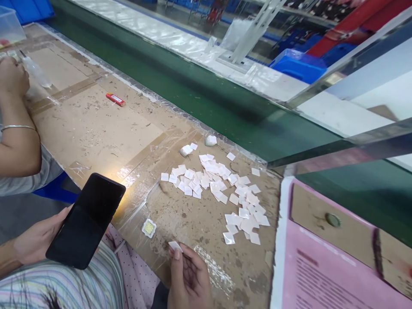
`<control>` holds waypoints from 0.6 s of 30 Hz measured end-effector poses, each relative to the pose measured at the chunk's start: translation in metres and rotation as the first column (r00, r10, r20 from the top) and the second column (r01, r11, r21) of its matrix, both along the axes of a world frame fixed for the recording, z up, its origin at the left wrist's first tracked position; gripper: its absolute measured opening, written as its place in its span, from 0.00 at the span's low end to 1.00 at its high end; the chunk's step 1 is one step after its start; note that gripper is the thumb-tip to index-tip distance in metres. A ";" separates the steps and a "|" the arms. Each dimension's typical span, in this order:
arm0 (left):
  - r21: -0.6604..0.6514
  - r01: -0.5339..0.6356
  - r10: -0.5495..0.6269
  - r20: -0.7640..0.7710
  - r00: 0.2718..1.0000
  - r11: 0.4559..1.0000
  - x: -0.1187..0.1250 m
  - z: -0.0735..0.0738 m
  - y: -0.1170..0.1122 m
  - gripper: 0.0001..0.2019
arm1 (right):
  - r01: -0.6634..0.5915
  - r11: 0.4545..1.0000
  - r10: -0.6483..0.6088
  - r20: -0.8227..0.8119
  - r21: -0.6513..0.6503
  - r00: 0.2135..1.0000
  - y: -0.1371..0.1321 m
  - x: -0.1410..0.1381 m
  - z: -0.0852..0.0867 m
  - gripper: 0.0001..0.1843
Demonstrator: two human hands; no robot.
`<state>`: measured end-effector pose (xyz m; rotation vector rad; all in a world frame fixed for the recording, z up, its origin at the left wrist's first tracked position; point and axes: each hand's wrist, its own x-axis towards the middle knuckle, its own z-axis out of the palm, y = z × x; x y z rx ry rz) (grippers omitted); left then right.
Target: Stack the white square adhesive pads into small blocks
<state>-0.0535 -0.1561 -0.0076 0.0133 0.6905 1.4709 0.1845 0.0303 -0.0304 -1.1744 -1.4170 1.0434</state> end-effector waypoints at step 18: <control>0.003 0.019 -0.019 0.065 0.998 1.000 0.014 0.008 0.024 0.26 | 0.063 0.994 -0.061 0.030 -0.087 0.998 -0.004 -0.004 0.004 0.11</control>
